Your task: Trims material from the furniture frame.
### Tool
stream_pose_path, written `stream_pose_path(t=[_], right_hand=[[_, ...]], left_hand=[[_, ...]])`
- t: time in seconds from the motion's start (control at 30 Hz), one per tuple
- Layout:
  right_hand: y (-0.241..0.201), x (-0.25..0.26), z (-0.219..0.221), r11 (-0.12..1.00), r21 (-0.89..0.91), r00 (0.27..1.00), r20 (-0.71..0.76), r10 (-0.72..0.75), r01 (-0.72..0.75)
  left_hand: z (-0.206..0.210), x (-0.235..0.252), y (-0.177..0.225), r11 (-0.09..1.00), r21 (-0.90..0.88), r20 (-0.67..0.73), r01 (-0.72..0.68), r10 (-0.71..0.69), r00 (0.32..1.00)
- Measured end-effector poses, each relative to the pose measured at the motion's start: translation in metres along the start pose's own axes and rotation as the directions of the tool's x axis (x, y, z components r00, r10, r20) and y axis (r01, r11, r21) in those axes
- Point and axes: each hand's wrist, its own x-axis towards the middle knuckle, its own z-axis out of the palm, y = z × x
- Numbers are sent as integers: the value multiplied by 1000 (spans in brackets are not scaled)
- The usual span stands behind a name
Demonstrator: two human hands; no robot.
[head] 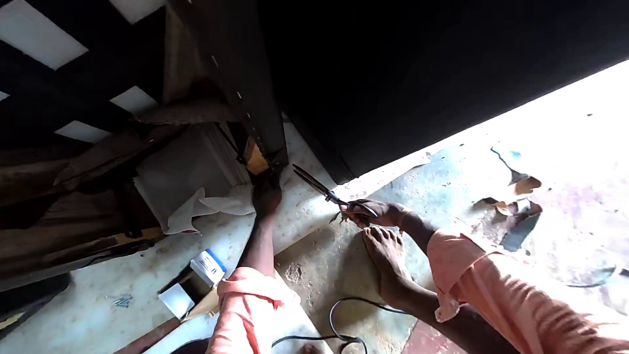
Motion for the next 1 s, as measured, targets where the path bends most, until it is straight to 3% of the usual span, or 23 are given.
stream_pose_path(t=[0.07, 0.1, 0.13, 0.17, 0.2, 0.23, 0.27, 0.33, 0.37, 0.43, 0.5, 0.53, 0.57, 0.6, 0.63, 0.67, 0.73, 0.8, 0.9, 1.0], right_hand=[[10, 3, 13, 998, 67, 1000, -9, -18, 18], [17, 8, 17, 995, 93, 999, -10, -34, 35], [21, 12, 23, 993, 104, 999, -18, -46, 48], [22, 14, 29, 993, 101, 998, -37, -50, 54], [20, 14, 36, 996, 78, 997, -63, -45, 50], [18, 13, 41, 998, 43, 994, -103, -39, 43], [13, 9, 46, 1000, -3, 991, -131, -31, 30], [-1, -4, 51, 995, -101, 986, -169, -6, -11], [-10, -12, 51, 989, -143, 985, -170, 20, -44], [-32, -30, 48, 968, -220, 983, -162, 83, -118], [-63, -51, 46, 938, -291, 977, -152, 148, -187], [-81, -63, 46, 904, -363, 971, -156, 181, -227], [-101, -75, 50, 839, -470, 960, -187, 209, -274], [-125, -88, 62, 723, -594, 935, -260, 243, -353], [-154, -99, 82, 557, -688, 885, -364, 290, -465], [-181, -105, 103, 418, -718, 829, -447, 338, -557], [-198, -100, 100, 208, -851, 862, -419, 284, -482], [-215, -85, 108, 132, -858, 851, -451, 268, -496], [-240, -62, 140, 146, -770, 771, -567, 291, -621], [-259, -35, 166, 50, -805, 788, -563, 248, -591]], left_hand=[[24, 17, -20, 999, 11, -158, -48, 49, 986], [48, 33, -38, 991, 48, -339, -125, 134, 931], [60, 39, -46, 986, 69, -419, -152, 167, 892], [53, 33, -40, 993, 66, -323, -95, 111, 940], [36, 21, -23, 999, 43, -114, 4, 1, 993], [31, 16, -15, 998, 38, -9, 48, -47, 999], [42, 16, -19, 1000, 23, -52, 19, -18, 998], [79, 26, -37, 995, -4, -294, -96, 91, 952], [85, 26, -38, 994, -36, -330, -107, 89, 940], [66, 10, -26, 992, -118, -204, -36, 12, 979], [25, -14, -7, 979, -184, 54, 92, -83, 995], [24, -15, -7, 977, -186, 78, 103, -90, 993], [41, -9, -15, 982, -180, -19, 57, -62, 998], [75, 4, -29, 989, -143, -241, -32, -3, 971], [94, 13, -36, 991, -118, -326, -67, 25, 945], [102, 16, -37, 993, -97, -327, -70, 35, 944], [104, 12, -34, 996, -73, -273, -61, 38, 961], [103, 7, -31, 997, -55, -245, -54, 39, 969], [99, 3, -25, 999, -27, -183, -36, 30, 983], [88, -6, -15, 999, -25, -153, -21, 17, 988]])
